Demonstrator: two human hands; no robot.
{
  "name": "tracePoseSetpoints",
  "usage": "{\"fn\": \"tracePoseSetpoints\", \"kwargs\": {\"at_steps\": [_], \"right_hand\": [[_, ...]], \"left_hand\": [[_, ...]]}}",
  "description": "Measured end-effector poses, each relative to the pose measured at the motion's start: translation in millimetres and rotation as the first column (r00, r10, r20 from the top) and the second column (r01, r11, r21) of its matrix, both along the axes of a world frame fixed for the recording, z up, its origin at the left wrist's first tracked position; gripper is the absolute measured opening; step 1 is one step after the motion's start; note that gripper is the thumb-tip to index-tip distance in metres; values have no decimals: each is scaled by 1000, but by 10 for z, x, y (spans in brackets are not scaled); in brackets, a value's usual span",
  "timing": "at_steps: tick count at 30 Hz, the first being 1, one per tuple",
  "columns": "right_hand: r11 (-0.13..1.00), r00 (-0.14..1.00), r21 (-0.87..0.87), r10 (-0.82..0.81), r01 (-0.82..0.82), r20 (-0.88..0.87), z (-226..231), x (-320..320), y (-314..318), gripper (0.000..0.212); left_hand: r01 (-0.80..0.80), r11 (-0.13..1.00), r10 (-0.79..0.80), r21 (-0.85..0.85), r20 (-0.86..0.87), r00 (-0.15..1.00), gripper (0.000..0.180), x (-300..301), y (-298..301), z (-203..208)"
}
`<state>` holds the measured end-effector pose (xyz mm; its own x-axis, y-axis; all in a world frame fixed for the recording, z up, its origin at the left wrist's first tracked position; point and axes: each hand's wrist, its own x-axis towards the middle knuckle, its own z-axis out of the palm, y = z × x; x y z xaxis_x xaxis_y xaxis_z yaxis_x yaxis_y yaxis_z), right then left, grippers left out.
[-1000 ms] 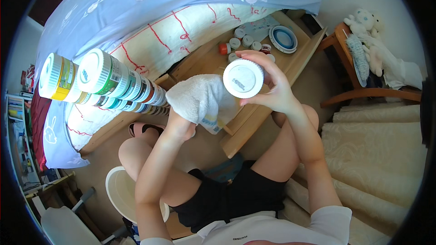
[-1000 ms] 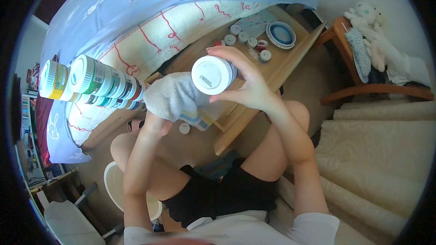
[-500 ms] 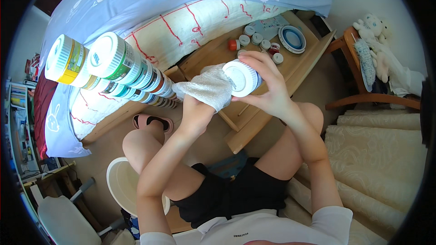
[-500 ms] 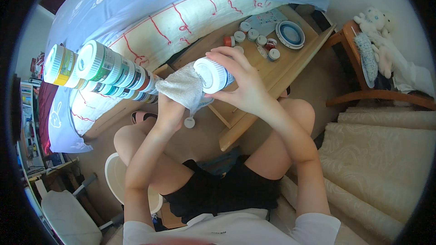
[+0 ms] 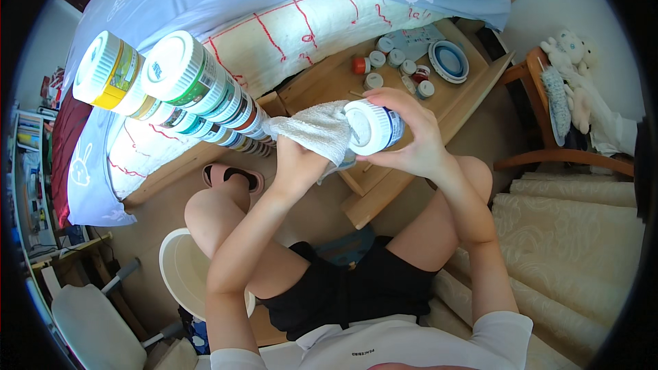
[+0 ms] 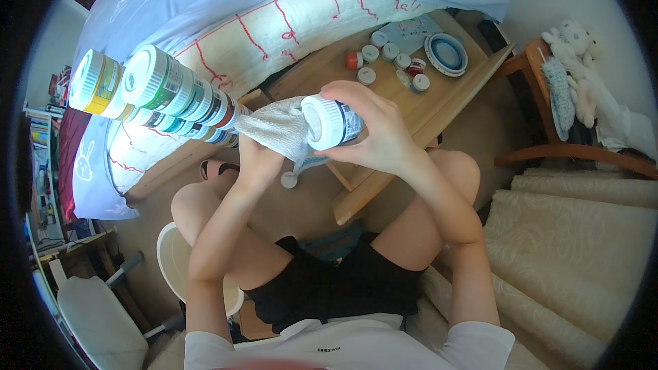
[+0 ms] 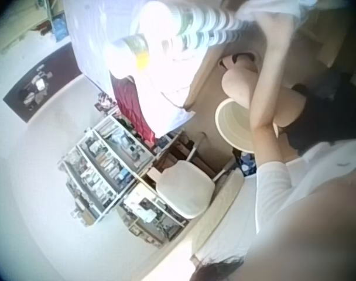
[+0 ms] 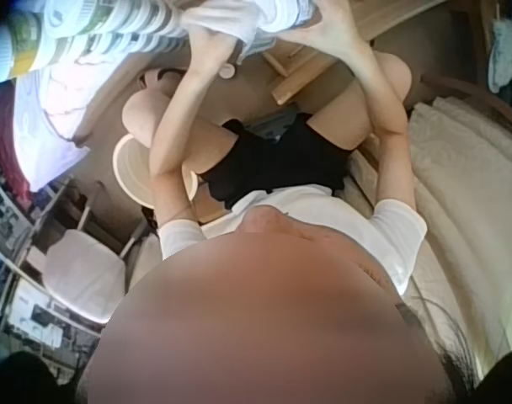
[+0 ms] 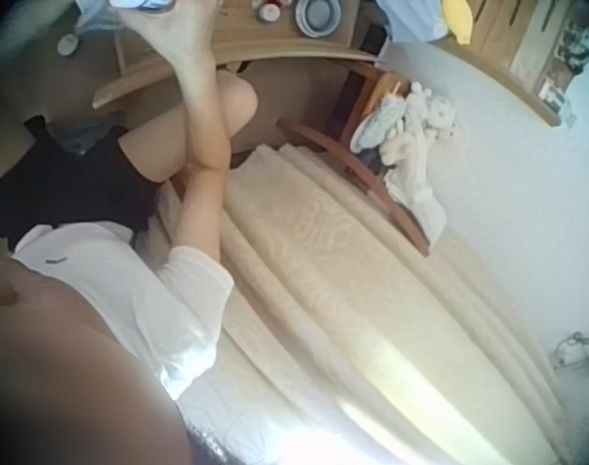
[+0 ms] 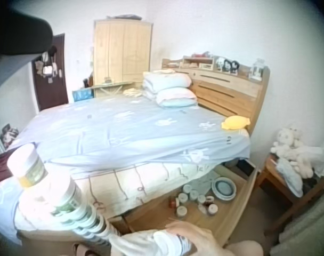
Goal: Wiping the lids and bodies of several plastic jars with a damp cloth.
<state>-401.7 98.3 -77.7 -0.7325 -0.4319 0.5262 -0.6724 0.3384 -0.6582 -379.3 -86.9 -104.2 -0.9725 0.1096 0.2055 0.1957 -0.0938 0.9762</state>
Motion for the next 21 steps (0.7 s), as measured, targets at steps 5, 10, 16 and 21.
{"fn": "tracePoseSetpoints", "kwargs": {"at_steps": [5, 10, 16, 21], "right_hand": [[986, 966, -88, 158, -143, 204, -120, 68, 19, 69], [967, 891, -108, 256, -233, 375, -121, 100, 112, 68], [886, 781, -365, 437, -287, 446, -38, 139, 93, 74], [893, 881, -326, 400, -311, 254, 2, 72, 104, 78]], "left_hand": [[72, 997, -73, -26, -35, 997, 32, -35, -85, -3], [134, 988, -141, -76, -91, 986, 32, -16, -75, -18], [-201, 890, 142, 410, 170, 975, 34, -42, -89, -77], [-38, 885, -29, 463, 137, 990, 34, -11, -147, 72]]}}
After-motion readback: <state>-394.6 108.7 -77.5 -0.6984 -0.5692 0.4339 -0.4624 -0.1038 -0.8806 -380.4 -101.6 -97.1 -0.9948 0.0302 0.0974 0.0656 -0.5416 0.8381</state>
